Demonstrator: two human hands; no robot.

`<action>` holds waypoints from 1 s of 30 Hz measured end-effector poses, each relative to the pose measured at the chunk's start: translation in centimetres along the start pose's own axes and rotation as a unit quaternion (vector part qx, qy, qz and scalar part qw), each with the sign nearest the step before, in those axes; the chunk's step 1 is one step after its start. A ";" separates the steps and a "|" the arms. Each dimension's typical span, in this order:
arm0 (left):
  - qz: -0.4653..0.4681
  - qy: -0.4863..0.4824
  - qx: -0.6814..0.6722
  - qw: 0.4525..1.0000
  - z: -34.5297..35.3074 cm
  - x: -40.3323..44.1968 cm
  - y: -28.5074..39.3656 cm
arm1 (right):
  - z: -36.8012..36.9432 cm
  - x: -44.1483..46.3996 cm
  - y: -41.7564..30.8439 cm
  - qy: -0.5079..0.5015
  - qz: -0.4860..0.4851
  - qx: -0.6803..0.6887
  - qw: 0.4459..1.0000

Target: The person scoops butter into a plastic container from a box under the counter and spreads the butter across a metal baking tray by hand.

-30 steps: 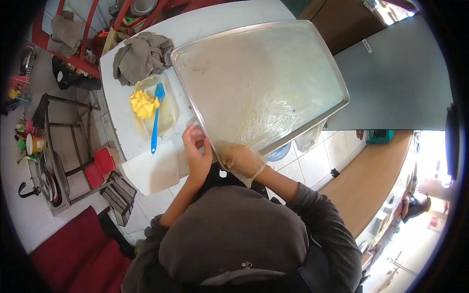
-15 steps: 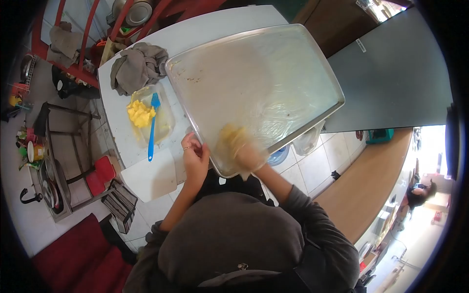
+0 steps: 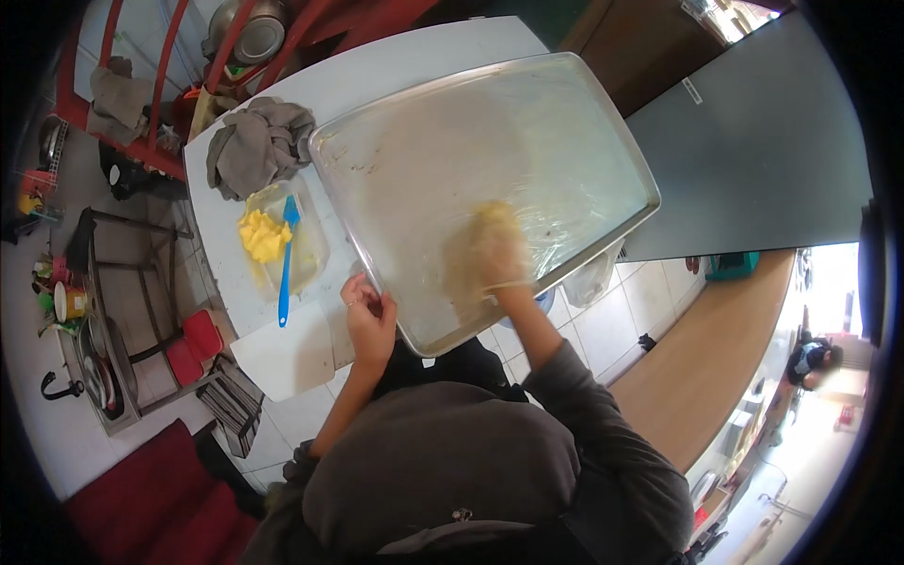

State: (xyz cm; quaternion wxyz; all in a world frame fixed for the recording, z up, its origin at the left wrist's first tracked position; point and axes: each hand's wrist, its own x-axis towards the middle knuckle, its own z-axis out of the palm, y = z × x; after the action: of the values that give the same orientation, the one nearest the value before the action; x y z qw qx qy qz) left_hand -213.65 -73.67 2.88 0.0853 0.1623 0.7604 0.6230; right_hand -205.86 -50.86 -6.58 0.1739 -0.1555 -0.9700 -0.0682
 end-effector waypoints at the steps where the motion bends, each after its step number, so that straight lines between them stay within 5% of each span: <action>1: 0.000 0.002 0.000 1.000 0.1 0.0 -0.3 | -6.3 2.0 0.9 -0.089 0.167 0.096 0.977; 3: -0.007 0.006 0.002 1.000 0.2 -0.3 -0.4 | -12.0 2.6 0.8 -0.147 0.235 0.103 0.955; 5: -0.013 0.006 0.008 1.000 0.2 -0.1 0.0 | -9.6 -1.4 0.0 -0.082 0.045 -0.071 0.993; 7: 0.006 0.013 0.035 0.999 0.2 -0.3 -0.6 | -9.1 -0.6 -4.4 -0.055 -0.070 0.069 0.994; 9: 0.016 0.020 0.049 0.998 0.5 -0.2 -0.8 | -10.4 5.5 -7.1 -0.007 -0.100 0.129 0.987; 10: 0.015 0.026 0.053 0.998 0.6 -0.2 -0.6 | -8.8 7.2 -6.2 0.021 -0.103 0.038 0.994; 12: 0.021 0.033 0.054 0.998 0.8 -0.4 -0.4 | -4.7 9.7 -1.7 -0.106 0.061 0.134 0.983; 13: 0.031 0.036 0.051 0.998 0.9 -0.3 -0.4 | -3.8 9.7 1.8 -0.248 0.221 0.309 0.891; 16: 0.033 0.040 0.068 0.996 0.7 -0.3 -0.5 | -11.6 8.7 6.6 -0.391 0.138 0.022 0.910; 18: 0.034 0.040 0.068 0.996 1.2 0.1 -0.1 | -9.2 4.8 6.1 -0.268 0.159 -0.047 0.949; 19: 0.039 0.039 0.061 0.997 1.5 0.6 0.7 | -5.4 1.3 4.5 -0.097 0.210 -0.013 0.973; 21: 0.033 0.051 0.068 0.996 1.8 1.9 1.2 | -8.2 2.7 -1.6 -0.125 0.020 -0.030 0.992; 23: 0.007 0.073 0.092 0.993 2.1 2.8 1.3 | -8.2 7.7 -4.8 0.002 -0.008 0.119 0.993; 25: 0.004 0.085 0.108 0.991 2.1 3.2 0.7 | -7.0 14.2 -3.4 -0.153 -0.092 0.074 0.981; 27: -0.005 0.094 0.120 0.988 2.2 3.2 -0.2 | 5.3 13.2 2.5 0.013 0.119 0.307 0.944; 28: -0.011 0.096 0.124 0.988 2.1 3.1 -0.9 | 9.7 12.7 7.6 -0.002 0.005 -0.007 1.000; 29: -0.015 0.099 0.127 0.987 2.1 3.2 -1.3 | 11.7 12.1 12.5 -0.012 -0.109 -0.321 0.941; 30: -0.010 0.099 0.132 0.986 2.0 3.2 -1.4 | 5.9 12.3 14.5 -0.109 -0.041 -0.111 0.987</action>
State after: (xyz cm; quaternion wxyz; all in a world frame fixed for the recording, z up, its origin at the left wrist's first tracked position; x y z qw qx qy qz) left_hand -216.14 -70.96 1.36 -0.0063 0.1025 0.8422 0.5293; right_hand -214.00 -32.70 -6.52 0.0462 -0.1403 -0.9752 -0.1648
